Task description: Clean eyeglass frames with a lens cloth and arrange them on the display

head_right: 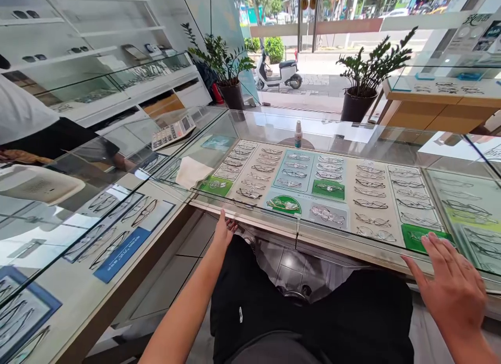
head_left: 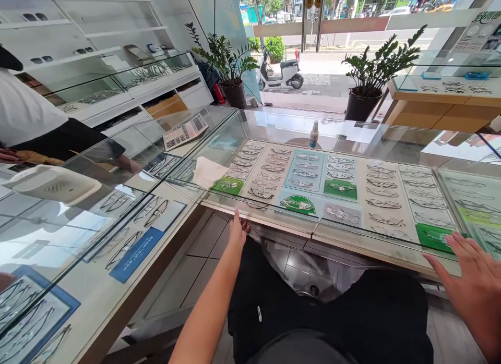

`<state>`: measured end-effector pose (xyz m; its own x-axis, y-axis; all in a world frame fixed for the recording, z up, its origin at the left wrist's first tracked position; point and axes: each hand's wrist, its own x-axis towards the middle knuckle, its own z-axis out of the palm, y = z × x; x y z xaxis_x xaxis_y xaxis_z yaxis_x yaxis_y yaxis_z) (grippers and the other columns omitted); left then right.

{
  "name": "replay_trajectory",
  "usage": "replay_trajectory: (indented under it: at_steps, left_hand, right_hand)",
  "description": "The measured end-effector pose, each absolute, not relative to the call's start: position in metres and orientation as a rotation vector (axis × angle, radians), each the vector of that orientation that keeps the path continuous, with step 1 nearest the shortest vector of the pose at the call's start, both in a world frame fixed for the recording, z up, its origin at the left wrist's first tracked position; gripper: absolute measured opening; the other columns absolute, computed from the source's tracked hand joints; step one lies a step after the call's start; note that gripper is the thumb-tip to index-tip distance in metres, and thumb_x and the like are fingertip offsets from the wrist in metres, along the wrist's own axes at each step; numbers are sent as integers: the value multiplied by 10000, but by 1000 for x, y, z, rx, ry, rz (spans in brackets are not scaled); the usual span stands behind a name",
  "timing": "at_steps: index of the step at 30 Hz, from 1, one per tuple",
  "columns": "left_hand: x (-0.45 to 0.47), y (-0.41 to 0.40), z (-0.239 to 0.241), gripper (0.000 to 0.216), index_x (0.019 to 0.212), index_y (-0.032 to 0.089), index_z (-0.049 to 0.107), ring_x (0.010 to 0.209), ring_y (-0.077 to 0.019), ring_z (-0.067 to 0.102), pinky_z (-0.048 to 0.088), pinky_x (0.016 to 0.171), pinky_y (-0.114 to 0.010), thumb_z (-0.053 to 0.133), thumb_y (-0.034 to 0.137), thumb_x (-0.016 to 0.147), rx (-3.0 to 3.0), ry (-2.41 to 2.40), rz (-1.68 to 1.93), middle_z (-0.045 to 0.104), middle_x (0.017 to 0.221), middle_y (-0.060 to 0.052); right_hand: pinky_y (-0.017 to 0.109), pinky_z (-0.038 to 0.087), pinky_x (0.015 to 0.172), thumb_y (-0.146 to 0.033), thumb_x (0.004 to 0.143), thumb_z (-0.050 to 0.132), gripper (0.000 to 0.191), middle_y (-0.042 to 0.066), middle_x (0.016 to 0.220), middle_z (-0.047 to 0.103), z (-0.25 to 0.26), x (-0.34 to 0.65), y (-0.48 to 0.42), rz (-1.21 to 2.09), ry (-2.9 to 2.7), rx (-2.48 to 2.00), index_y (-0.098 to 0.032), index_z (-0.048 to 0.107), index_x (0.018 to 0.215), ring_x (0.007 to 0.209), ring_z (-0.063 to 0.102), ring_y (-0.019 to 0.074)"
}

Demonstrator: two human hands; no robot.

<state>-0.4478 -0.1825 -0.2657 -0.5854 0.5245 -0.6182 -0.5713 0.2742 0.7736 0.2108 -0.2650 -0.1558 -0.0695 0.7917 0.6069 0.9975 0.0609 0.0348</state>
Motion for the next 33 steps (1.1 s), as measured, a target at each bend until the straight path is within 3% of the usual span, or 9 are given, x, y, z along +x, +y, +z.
replay_trajectory:
  at_steps: [9, 23, 29, 33]
  left_hand:
    - [-419, -187, -299, 408, 1186, 210, 620, 833, -168, 760, 648, 837, -329, 762, 533, 980, -70, 1397, 1552, 721, 937, -38]
    - [-435, -287, -294, 186, 1152, 199, 659, 824, -193, 789, 682, 796, -358, 605, 368, 1098, -104, 1457, 1517, 772, 983, -81]
    - [-448, -346, -282, 125, 896, 191, 633, 637, -175, 723, 688, 693, -343, 743, 197, 954, -158, 1490, 1480, 724, 754, -22]
    - [-446, -375, -269, 121, 936, 209, 692, 654, -190, 740, 691, 657, -319, 760, 142, 862, -144, 1520, 1485, 757, 783, -12]
  right_hand:
    - [547, 518, 1173, -420, 986, 753, 831, 153, 1548, 683, -138, 197, -265, -628, -1965, -1712, -341, 379, 1724, 1444, 630, 420]
    - [536, 478, 1201, -452, 963, 766, 784, 191, 1527, 690, -143, 205, -264, -623, -1963, -1679, -261, 484, 1670, 1446, 630, 424]
    - [541, 475, 1196, -451, 950, 785, 830, 175, 1556, 672, -142, 204, -264, -616, -1944, -1704, -322, 436, 1692, 1467, 612, 418]
    - [564, 494, 1176, -469, 964, 758, 806, 190, 1527, 690, -140, 202, -263, -612, -1953, -1732, -315, 438, 1688, 1442, 626, 440]
